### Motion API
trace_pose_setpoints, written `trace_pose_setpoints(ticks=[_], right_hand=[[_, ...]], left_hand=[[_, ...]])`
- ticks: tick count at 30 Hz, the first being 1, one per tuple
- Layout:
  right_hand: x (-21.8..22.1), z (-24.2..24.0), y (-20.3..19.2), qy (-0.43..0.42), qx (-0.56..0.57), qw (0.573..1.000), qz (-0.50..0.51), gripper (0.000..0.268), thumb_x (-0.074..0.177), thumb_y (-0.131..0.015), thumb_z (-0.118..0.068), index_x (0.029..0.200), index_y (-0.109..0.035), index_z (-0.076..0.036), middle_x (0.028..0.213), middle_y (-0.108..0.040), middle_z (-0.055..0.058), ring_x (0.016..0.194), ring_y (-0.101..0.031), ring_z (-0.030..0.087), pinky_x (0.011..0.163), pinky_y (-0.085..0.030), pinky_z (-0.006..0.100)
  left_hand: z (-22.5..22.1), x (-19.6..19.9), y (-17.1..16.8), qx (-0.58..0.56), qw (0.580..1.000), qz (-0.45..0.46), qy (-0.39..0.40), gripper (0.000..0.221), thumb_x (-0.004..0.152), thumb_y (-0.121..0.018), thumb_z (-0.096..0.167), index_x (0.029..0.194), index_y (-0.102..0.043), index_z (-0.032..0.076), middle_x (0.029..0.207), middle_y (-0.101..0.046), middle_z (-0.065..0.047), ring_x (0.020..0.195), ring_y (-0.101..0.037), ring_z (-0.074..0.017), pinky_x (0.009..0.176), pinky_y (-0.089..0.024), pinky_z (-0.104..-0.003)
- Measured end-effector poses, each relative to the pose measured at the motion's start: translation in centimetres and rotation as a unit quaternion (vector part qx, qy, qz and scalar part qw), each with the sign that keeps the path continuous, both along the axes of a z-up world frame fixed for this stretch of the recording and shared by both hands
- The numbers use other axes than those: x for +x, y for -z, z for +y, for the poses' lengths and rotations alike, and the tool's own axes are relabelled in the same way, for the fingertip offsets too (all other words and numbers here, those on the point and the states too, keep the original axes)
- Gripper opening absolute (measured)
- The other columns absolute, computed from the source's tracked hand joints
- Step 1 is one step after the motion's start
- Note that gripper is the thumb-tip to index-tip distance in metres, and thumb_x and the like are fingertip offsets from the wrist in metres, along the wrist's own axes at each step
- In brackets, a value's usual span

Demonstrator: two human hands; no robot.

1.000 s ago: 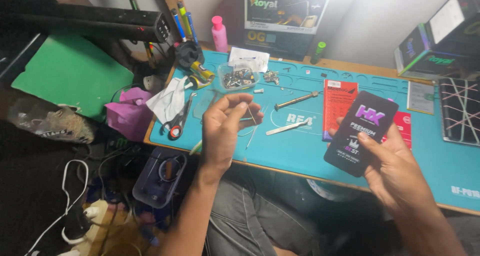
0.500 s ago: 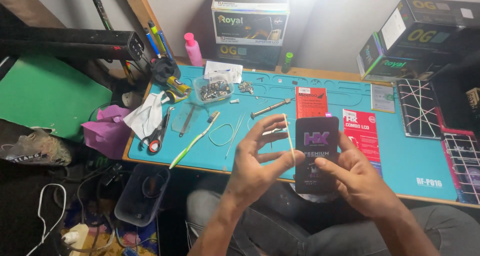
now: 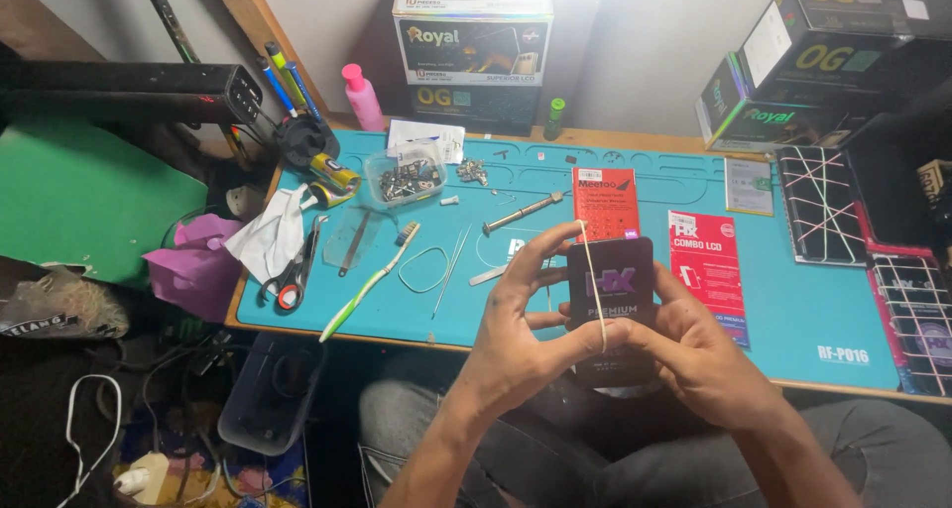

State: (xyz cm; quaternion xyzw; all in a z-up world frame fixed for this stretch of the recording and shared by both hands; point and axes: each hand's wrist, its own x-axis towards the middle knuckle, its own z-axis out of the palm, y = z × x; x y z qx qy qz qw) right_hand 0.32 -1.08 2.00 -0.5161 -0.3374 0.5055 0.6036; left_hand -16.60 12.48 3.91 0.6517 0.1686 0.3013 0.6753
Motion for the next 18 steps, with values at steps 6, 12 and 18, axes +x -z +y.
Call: trace_pose_setpoints(ticks=[6, 12, 18], right_hand=[[0.1, 0.2, 0.0, -0.003, 0.007, 1.000, 0.024, 0.072, 0.097, -0.063, 0.000, 0.164, -0.041, -0.012, 0.136, -0.076, 0.022, 0.116, -0.075, 0.028, 0.091, -0.063, 0.043], [0.1, 0.5, 0.0, 0.052, 0.002, 0.999, 0.003, 0.070, 0.096, -0.060, 0.005, 0.162, -0.042, -0.008, 0.135, -0.076, 0.022, 0.119, -0.074, 0.028, 0.095, -0.060, 0.043], [1.4, 1.3, -2.5, 0.130, 0.031, 0.988, 0.081, 0.062, 0.100, -0.057, 0.000, 0.160, -0.043, -0.010, 0.129, -0.073, 0.023, 0.106, -0.075, 0.028, 0.087, -0.065, 0.042]], left_hand=[[0.1, 0.6, 0.4, 0.000, 1.000, -0.004, 0.004, 0.093, 0.073, -0.082, 0.049, 0.155, -0.048, 0.020, 0.153, -0.058, -0.026, 0.132, -0.067, -0.0480, 0.093, -0.069, -0.061], [-0.1, 0.8, 0.2, -0.029, 0.999, 0.013, 0.016, 0.093, 0.071, -0.083, 0.043, 0.155, -0.050, 0.019, 0.141, -0.063, -0.024, 0.122, -0.073, -0.0419, 0.092, -0.070, -0.055], [-1.6, 0.9, 1.0, -0.099, 0.992, 0.075, 0.003, 0.066, 0.066, -0.092, 0.023, 0.125, -0.065, 0.009, 0.107, -0.075, -0.011, 0.080, -0.069, -0.0174, 0.062, -0.053, -0.025]])
